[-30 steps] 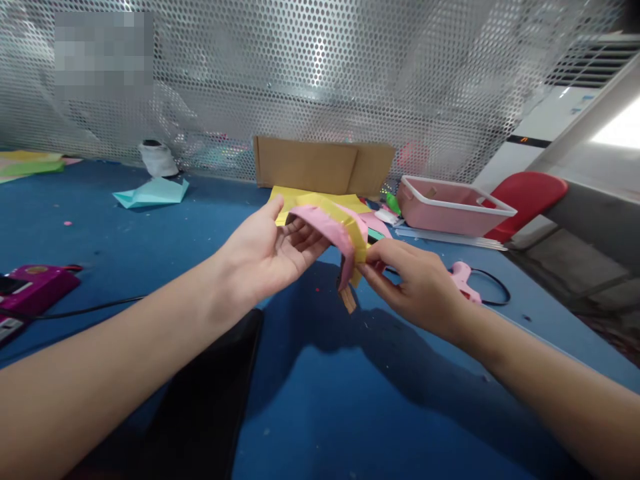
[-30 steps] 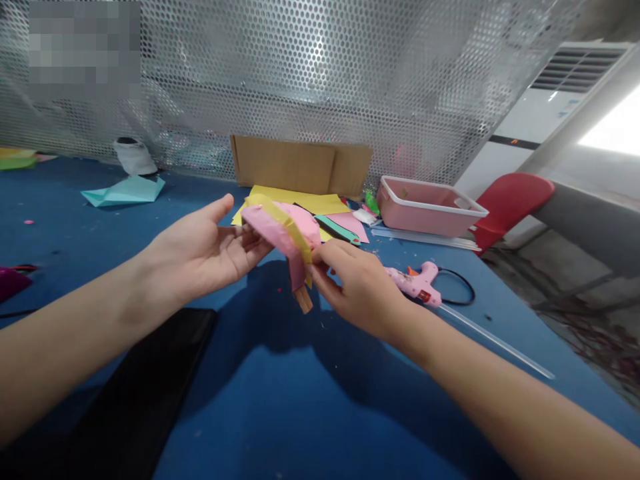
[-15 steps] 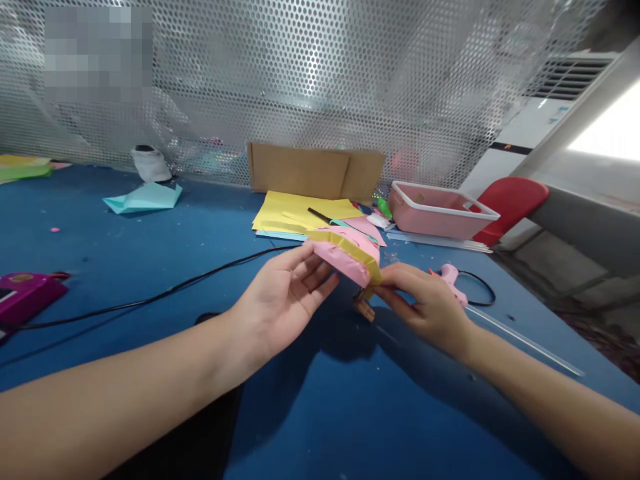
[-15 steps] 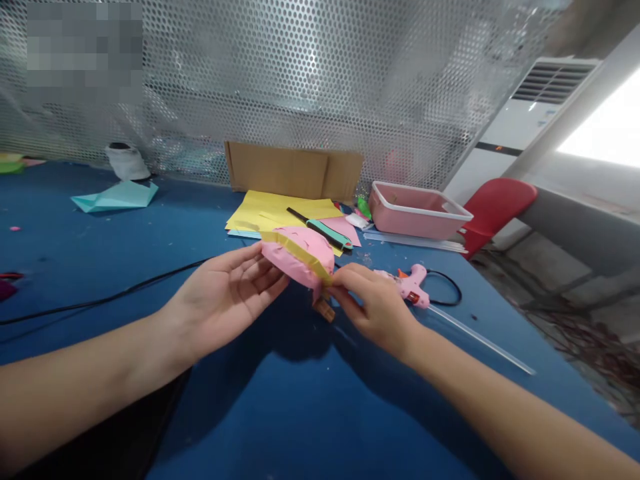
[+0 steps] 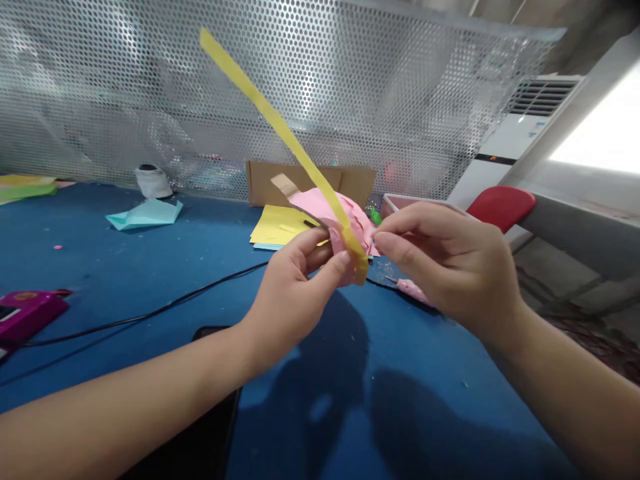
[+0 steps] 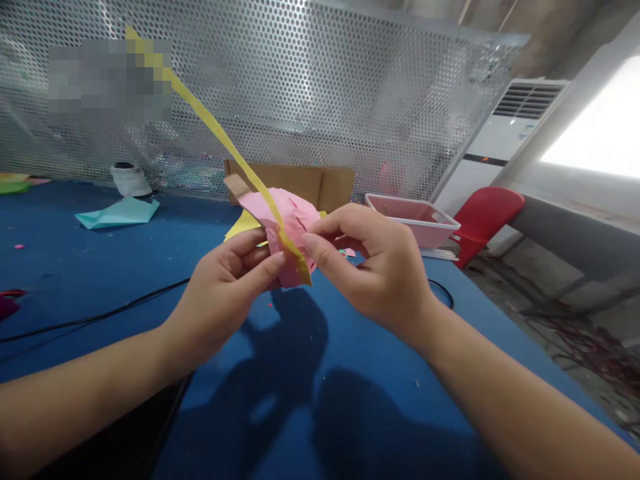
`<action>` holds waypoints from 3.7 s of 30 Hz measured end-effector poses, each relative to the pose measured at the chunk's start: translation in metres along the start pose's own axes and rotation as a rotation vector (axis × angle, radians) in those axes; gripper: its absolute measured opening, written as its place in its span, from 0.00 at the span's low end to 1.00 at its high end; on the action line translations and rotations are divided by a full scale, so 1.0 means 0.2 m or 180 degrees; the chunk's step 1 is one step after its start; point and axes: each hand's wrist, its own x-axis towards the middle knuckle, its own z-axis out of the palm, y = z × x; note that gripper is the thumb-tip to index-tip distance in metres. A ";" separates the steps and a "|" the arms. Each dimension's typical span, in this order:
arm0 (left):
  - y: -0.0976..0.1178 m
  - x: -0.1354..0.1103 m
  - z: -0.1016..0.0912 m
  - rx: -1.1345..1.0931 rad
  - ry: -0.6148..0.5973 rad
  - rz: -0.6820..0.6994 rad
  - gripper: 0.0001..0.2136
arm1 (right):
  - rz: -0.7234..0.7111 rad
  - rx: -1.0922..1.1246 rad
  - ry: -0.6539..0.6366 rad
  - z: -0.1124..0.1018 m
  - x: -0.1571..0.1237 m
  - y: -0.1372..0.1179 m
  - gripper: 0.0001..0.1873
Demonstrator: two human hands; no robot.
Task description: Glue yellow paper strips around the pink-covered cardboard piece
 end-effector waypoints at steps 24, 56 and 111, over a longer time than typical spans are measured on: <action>-0.03 -0.08 0.24 -0.0993 0.0645 -0.1032 0.09 | 0.0428 -0.0505 -0.1654 -0.09 0.22 0.02 0.09; -0.14 -0.27 0.05 -0.1079 0.0736 -0.2460 0.12 | 0.0336 -0.1351 -0.3223 0.14 0.22 -0.06 0.07; 0.01 0.04 0.10 -0.1168 0.0267 -0.0854 0.09 | 0.0788 0.1124 -0.1017 -0.04 0.16 0.11 0.11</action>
